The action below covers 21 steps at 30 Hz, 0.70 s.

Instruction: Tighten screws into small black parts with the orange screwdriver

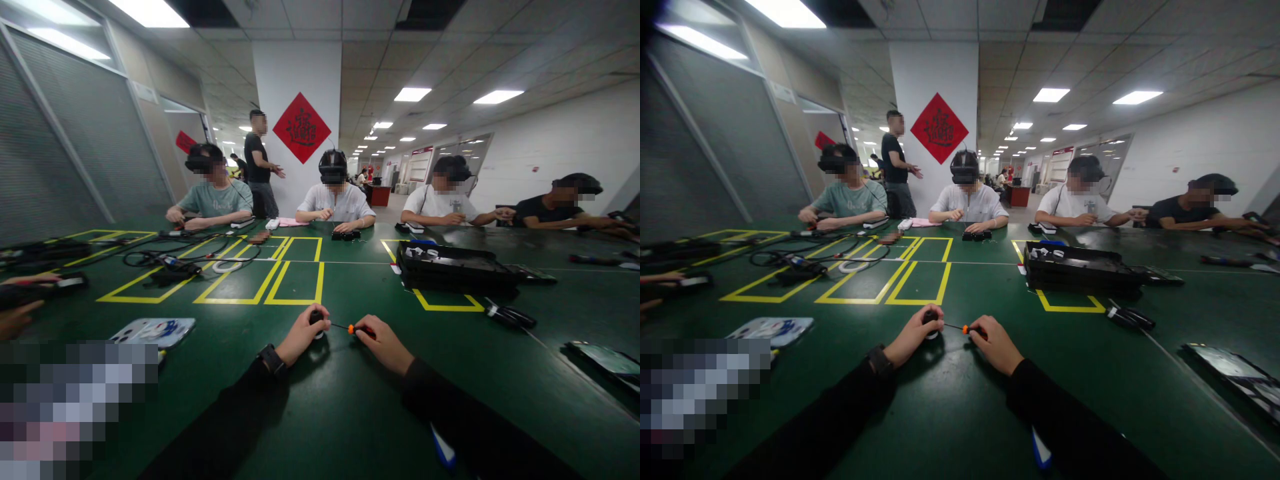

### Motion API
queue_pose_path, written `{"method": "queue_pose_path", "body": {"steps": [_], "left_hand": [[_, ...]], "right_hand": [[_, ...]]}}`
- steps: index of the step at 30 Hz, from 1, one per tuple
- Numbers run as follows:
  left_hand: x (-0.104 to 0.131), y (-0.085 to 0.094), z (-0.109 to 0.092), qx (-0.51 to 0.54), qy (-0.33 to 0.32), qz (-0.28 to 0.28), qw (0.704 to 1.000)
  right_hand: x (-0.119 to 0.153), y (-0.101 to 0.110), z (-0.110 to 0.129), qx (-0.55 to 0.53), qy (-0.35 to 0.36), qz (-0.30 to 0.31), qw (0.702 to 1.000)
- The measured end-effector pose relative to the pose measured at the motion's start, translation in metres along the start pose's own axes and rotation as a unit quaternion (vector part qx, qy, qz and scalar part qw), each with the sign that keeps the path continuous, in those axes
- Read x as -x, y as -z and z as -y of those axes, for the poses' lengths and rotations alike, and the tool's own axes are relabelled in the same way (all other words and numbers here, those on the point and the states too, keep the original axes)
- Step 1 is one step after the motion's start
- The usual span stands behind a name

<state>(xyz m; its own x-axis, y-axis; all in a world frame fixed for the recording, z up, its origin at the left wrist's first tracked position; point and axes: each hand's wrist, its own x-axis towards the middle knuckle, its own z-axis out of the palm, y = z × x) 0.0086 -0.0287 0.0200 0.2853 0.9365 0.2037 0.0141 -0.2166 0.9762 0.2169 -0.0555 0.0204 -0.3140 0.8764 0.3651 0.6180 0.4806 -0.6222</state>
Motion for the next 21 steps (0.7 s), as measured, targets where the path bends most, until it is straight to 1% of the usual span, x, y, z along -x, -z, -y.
{"method": "queue_pose_path", "body": {"steps": [10,16,21], "left_hand": [[-0.0003,0.0003,-0.0006,-0.013,-0.002,0.004,1.0],[-0.0018,0.0006,0.0038,-0.016,-0.009,0.001,1.0],[-0.0022,-0.0007,0.0028,-0.02,-0.004,-0.005,1.0]], "right_hand": [[0.0028,0.001,0.0041,-0.027,-0.019,0.01,0.999],[0.0004,0.0009,0.0014,-0.004,0.001,0.003,1.0],[0.0003,0.0003,0.0004,0.005,0.004,-0.002,1.0]]}}
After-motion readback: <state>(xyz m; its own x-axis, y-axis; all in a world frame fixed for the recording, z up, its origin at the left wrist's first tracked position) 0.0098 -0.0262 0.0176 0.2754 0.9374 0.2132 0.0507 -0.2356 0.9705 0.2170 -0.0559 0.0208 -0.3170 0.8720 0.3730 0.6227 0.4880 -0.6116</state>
